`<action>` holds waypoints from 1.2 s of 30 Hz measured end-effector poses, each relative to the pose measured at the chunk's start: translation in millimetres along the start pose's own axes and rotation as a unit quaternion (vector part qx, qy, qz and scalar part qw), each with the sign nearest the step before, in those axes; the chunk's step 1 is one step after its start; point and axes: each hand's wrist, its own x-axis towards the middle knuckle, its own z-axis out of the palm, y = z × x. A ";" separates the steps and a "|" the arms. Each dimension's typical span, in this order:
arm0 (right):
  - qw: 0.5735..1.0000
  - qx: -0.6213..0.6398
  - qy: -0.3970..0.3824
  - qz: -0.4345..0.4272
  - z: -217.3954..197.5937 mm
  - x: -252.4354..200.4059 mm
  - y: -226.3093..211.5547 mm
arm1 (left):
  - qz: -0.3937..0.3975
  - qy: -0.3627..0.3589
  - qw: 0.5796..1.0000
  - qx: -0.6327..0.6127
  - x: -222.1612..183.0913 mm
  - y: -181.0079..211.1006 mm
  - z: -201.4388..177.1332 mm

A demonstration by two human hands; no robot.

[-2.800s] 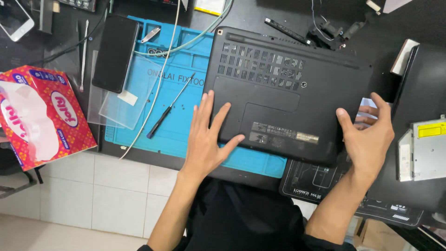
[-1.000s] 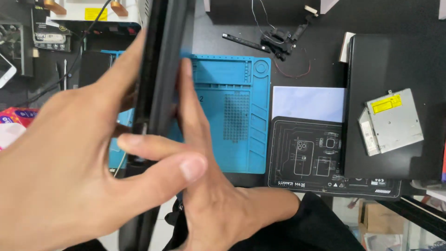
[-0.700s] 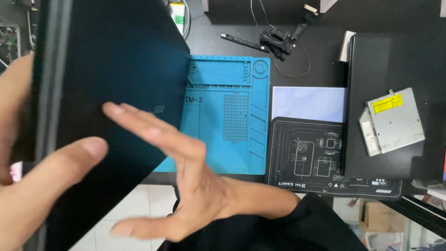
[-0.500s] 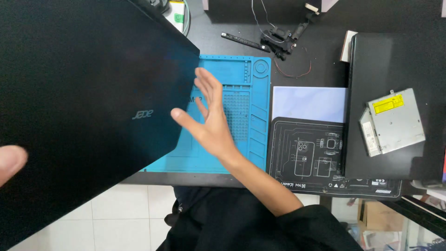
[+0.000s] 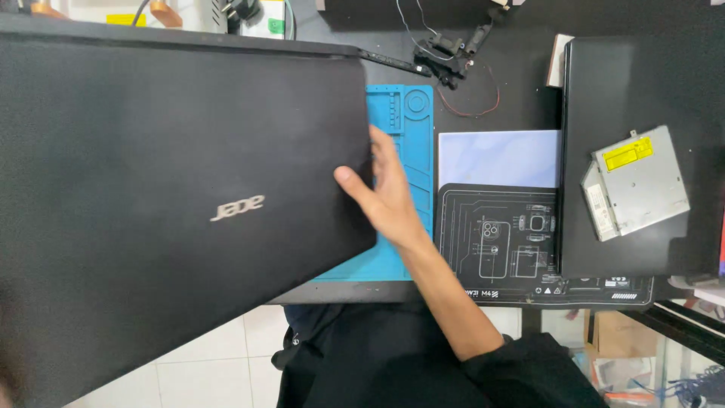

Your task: The person uses a screwdriver to remove screws from the bottom panel of a black laptop. They then flip the laptop over and remove the optical drive from the side slot, placing it on the workbench.

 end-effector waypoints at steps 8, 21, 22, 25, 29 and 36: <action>0.978 -0.159 0.131 0.032 -107.3 -39.1 -43.7 | -0.061 -0.040 0.996 -0.051 13.3 -65.0 128.4; 0.892 -0.361 0.260 0.074 -149.0 -67.4 -49.0 | -0.020 -0.126 0.975 0.184 31.5 -71.3 212.9; 0.893 -0.360 0.260 0.075 -150.2 -67.3 -48.4 | -0.020 -0.126 0.974 0.185 32.9 -66.4 214.7; 0.877 -0.400 0.261 0.059 -151.5 -65.6 -49.4 | -0.026 -0.133 0.968 0.211 37.2 -54.3 219.3; 0.840 -0.473 0.255 0.075 -148.0 -62.4 -55.9 | 0.008 -0.144 0.954 0.264 39.1 -45.7 223.1; 0.800 -0.546 0.234 0.084 -147.3 -67.0 -57.6 | 0.053 -0.126 0.935 0.327 38.4 -35.9 227.3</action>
